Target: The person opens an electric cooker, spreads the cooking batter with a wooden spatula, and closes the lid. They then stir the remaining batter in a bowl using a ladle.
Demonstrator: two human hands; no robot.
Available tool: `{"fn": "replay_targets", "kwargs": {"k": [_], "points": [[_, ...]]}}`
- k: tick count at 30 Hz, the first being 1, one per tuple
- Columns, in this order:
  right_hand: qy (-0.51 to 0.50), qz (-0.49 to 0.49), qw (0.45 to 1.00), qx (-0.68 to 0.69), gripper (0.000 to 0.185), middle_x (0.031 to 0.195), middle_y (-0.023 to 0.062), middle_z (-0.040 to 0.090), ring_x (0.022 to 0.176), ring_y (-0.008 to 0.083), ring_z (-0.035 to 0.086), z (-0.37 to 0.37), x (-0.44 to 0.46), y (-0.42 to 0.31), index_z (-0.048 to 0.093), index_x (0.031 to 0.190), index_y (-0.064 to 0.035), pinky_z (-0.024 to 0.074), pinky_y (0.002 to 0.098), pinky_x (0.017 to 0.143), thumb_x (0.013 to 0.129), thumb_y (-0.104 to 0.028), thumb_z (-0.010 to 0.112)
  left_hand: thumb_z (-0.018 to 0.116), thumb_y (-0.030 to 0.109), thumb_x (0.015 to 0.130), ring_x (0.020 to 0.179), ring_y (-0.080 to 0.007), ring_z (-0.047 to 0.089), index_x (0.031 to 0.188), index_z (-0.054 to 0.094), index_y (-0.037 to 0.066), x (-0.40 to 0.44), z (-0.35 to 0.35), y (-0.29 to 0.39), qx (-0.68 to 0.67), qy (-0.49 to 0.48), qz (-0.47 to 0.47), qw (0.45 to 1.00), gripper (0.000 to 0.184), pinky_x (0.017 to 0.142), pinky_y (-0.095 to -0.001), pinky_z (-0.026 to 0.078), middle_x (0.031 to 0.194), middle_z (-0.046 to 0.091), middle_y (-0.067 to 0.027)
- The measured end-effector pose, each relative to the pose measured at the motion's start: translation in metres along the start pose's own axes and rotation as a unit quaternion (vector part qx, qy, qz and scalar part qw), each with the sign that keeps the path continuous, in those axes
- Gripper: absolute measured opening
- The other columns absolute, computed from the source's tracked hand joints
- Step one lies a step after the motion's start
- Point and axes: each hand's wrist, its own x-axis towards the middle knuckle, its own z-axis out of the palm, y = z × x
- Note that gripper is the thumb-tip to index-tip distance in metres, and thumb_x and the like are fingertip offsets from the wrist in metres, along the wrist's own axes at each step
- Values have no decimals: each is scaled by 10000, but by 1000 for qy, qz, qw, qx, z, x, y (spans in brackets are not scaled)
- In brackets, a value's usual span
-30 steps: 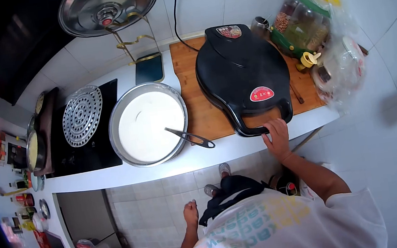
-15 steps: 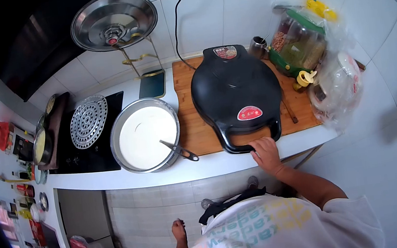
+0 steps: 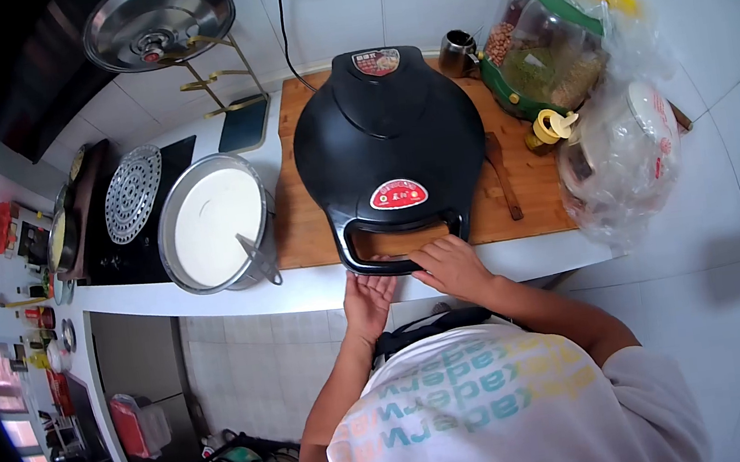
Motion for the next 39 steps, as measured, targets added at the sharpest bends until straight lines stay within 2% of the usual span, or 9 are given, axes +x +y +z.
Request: {"fn": "replay_targets", "kwargs": {"k": [6,7,8,10,12,14,24,28,39], "points": [[-4,-29,1000,-10,261,755,41,510,744,205,502,-2,4,6,547,904,-94,372,331,677,705,-243,626,346,422,895,1024,-219,522,1027,514,113,12,-18,-17,-91,1,37,995,376,888,-408,408,1062,561,-64],[-21,-23,999,-20,259,748,36,505,744,195,499,-3,4,4,547,898,-100,370,324,674,700,-245,628,360,423,894,978,-213,543,915,529,130,9,-15,-15,-129,-75,42,988,339,876,-421,416,960,591,-40],[-37,-21,999,-27,257,742,30,500,744,184,496,-3,6,3,546,893,-106,367,317,671,696,-248,630,358,424,897,904,-206,569,789,516,139,10,-9,-18,-79,52,58,994,343,849,-421,434,844,598,-13],[13,-47,998,-28,264,746,34,500,740,192,497,1,8,1,546,887,-98,364,321,658,680,-234,638,346,430,901,786,-189,585,759,507,154,5,8,-15,-82,83,58,991,349,810,-400,462,743,571,6],[26,-60,998,-19,269,750,44,502,733,204,499,5,10,1,541,879,-84,366,329,652,667,-217,640,314,478,895,939,-178,543,1002,500,145,21,-28,-21,-67,-54,50,995,397,813,-348,450,1025,559,-32],[41,-71,997,-12,275,756,57,504,728,214,502,7,16,-4,540,885,-70,370,337,652,669,-211,635,326,456,898,880,-170,576,948,517,141,2,12,-5,-48,73,45,995,372,817,-341,461,919,590,-20],[0,-78,997,-26,227,771,106,522,728,275,496,14,22,-10,534,883,-49,373,364,673,734,-213,581,271,456,909,933,-180,564,1052,495,86,9,-20,18,-80,-53,-64,993,456,852,-335,458,1002,567,-46],[14,-68,997,-27,219,766,112,514,726,287,490,18,22,-13,533,879,-42,370,370,683,745,-210,571,302,442,909,956,-170,554,1047,502,89,0,-22,33,23,-19,-114,993,429,828,-331,459,1004,565,-33],[48,-44,997,-50,234,743,79,520,684,251,491,22,20,-17,549,863,-53,366,359,651,699,-200,631,433,278,898,973,-213,558,1074,461,93,-2,-23,43,78,-19,-67,994,257,834,-348,462,1053,561,-96]]}}
